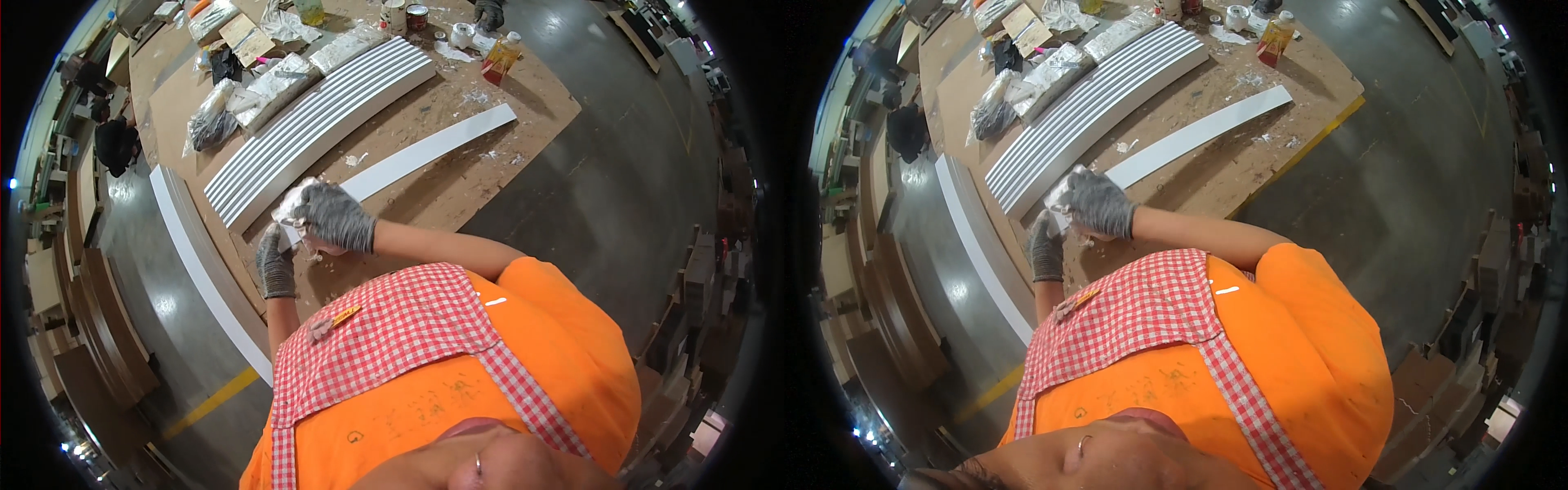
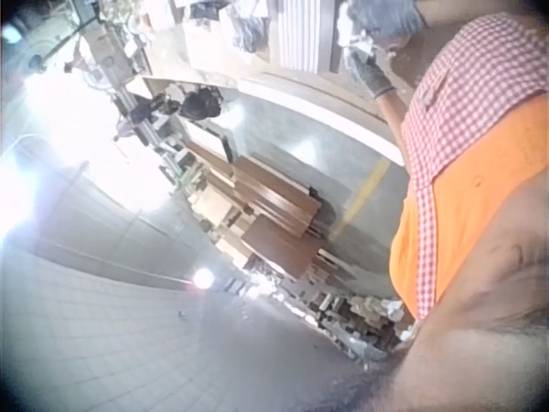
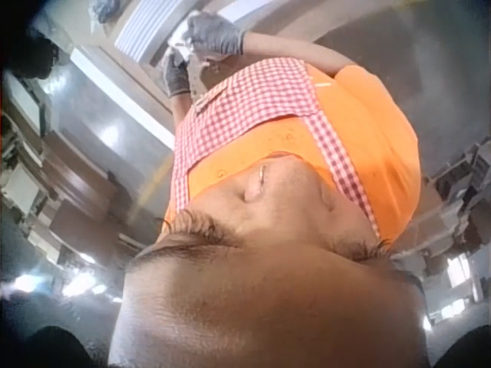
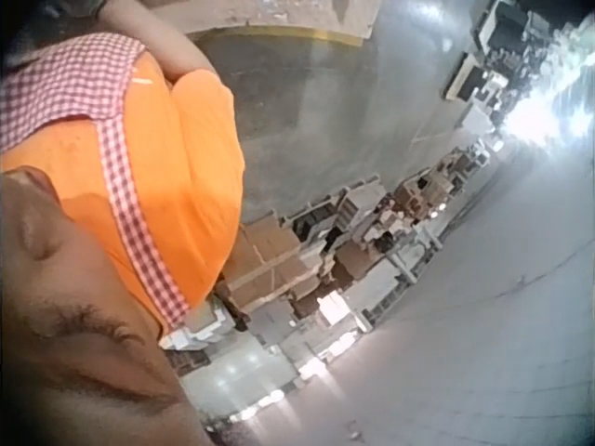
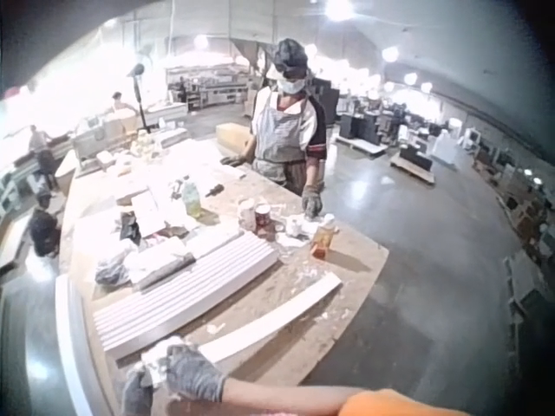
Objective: The person wipes long white planks with a cloth in a workshop setting. They handle the planks one at a time, wiping the surfaces and edges, then placing them back on the workbench or stacking them.
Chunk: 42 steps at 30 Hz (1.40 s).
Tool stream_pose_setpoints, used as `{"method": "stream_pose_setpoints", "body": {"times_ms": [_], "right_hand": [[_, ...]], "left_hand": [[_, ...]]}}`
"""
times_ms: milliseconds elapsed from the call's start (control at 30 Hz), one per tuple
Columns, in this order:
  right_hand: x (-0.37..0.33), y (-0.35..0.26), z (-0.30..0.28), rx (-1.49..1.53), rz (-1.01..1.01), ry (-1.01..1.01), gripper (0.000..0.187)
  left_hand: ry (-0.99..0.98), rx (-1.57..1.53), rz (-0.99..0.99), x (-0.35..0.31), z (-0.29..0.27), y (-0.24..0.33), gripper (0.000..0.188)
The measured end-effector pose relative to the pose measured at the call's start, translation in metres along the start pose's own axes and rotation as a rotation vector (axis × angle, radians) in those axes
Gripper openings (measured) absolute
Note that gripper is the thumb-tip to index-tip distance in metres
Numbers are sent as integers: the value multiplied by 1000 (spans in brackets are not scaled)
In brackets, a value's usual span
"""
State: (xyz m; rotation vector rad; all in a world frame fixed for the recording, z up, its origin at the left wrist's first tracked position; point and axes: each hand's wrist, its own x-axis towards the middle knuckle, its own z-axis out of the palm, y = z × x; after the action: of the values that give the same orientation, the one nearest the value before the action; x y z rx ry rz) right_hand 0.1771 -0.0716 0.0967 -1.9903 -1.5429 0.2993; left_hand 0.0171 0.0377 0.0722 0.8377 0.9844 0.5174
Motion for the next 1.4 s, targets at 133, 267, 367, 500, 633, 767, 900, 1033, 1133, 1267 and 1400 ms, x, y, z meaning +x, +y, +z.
{"method": "stream_pose_setpoints", "body": {"times_ms": [133, 267, 367, 500, 633, 767, 900, 1033, 1133, 1267, 1400], "right_hand": [[-40, -25, -27, -149, -37, 132, 43], [-61, 50, -37, 245, 549, 18, 35], [-101, 141, -60, -323, 564, 351, 21], [-133, 212, -144, -19, 700, 821, 33], [-129, 252, -182, 1055, 884, 1406, 30], [-156, 319, -162, -173, 1324, 1012, 46], [-204, 385, -190, -691, 863, 739, 17], [-199, 396, -215, -786, 872, 305, 21], [-194, 418, -223, -936, 987, 164, 32], [-216, 414, -202, -965, 975, 194, 40], [-168, 306, -145, -820, 905, 313, 28]], "left_hand": [[63, 15, -38, 2, -12, -15, 28], [65, 25, 29, 3, -11, -23, 28], [120, -29, 28, 9, -20, -34, 27], [183, 7, 12, 18, -14, -38, 26], [168, -24, 71, 24, -15, -45, 27], [114, -90, 73, 34, -26, -54, 28], [-131, -164, 151, 21, -8, -48, 34], [-18, -192, 75, 38, -22, -58, 36], [39, -244, -98, 20, -21, -32, 40], [-45, -210, -122, 24, -26, -40, 45], [29, -123, -101, 17, -26, -41, 45]]}}
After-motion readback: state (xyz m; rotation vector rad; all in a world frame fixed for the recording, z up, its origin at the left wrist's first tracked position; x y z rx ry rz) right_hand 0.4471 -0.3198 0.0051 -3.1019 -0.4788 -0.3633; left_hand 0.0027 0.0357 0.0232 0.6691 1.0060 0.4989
